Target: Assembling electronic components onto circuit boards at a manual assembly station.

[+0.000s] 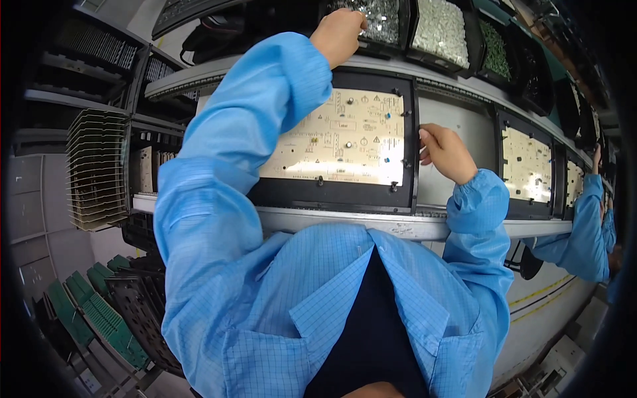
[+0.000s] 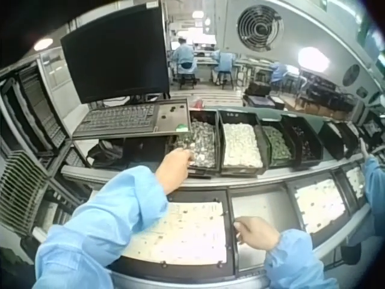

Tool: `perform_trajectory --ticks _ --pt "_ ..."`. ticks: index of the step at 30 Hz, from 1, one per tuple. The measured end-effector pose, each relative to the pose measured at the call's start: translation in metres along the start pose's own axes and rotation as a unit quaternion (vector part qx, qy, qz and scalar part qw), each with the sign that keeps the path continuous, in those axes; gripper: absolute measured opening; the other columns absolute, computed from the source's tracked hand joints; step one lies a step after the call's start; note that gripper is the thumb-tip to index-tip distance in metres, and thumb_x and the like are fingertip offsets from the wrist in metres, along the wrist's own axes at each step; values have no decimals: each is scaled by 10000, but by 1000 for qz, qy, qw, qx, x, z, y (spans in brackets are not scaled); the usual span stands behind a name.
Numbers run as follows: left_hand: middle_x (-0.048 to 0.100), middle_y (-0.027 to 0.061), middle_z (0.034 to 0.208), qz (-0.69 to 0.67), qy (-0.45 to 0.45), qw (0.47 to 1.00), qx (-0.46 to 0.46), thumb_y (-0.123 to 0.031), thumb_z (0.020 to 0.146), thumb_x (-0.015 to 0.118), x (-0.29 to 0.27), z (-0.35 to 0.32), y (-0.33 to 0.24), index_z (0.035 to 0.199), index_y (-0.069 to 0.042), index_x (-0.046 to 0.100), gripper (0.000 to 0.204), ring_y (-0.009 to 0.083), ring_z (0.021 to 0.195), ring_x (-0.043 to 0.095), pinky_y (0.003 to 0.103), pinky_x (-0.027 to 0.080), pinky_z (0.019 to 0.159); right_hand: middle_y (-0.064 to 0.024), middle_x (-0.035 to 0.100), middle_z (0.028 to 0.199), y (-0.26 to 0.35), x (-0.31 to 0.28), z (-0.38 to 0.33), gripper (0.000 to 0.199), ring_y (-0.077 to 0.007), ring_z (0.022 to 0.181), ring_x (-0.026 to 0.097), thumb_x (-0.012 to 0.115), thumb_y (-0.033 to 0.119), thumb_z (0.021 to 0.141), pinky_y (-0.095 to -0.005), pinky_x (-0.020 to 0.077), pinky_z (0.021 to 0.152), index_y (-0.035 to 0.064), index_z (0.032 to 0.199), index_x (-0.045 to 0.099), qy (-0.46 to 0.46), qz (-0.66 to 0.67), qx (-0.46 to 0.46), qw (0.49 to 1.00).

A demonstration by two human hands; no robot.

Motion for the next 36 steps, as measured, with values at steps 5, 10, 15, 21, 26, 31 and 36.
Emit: perform_trajectory --ticks 5,10,15,21,26,31,36 --pt "681 169 866 -108 360 921 -100 -21 788 616 -17 -54 -54 914 -8 686 145 289 847 657 365 516 742 -141 654 750 4 6 12 278 -200 633 653 472 155 987 -310 533 552 -78 1035 615 29 -16 -25 999" --pt "688 162 905 -83 440 877 -175 -39 827 618 -15 -97 -57 970 17 678 164 261 797 661 349 516 702 -106 670 810 37 -3 58 304 -155 699 662 512 166 982 -293 533 534 -36 1195 591 109 -95 -78 986" --pt "691 185 988 -100 355 915 -165 -27 883 566 -17 -107 -42 1113 18 654 250 272 826 681 349 531 766 -201 665 928 115 -38 138 205 -329 756 616 620 23 814 -376 501 723 -34 1008 656 -293 -320 -494 754" --pt "685 192 991 -68 268 950 -146 -69 896 540 -63 -99 -53 1084 18 661 240 323 885 664 367 520 806 -266 650 848 106 -32 253 163 -435 842 629 603 39 770 -467 513 777 -32 892 686 -221 -377 -296 849" --pt "680 213 960 -147 219 947 -185 -108 899 563 -92 -131 -60 1030 33 673 221 368 898 653 398 512 822 -266 654 820 107 -32 251 117 -414 838 648 605 27 757 -461 525 758 -26 808 695 -143 -178 -359 905" --pt "683 211 923 -150 187 938 -248 -109 902 579 -98 -157 -67 1005 34 679 203 355 850 663 375 525 757 -251 659 824 115 -30 247 117 -405 819 651 615 20 755 -455 528 731 -16 828 699 -272 -378 -272 842" --pt "679 222 885 -167 172 939 -248 -97 888 590 -81 -160 -69 986 33 681 187 367 825 654 400 518 759 -240 658 800 135 -41 187 100 -383 793 663 620 37 811 -441 518 703 -38 844 677 -248 -140 -251 925"
Point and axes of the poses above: each hand's wrist, its own z-axis towards the middle knuckle, its own x-axis out of the palm, y = z × x, the point moved 4 cm from there along z, towards the middle knuckle
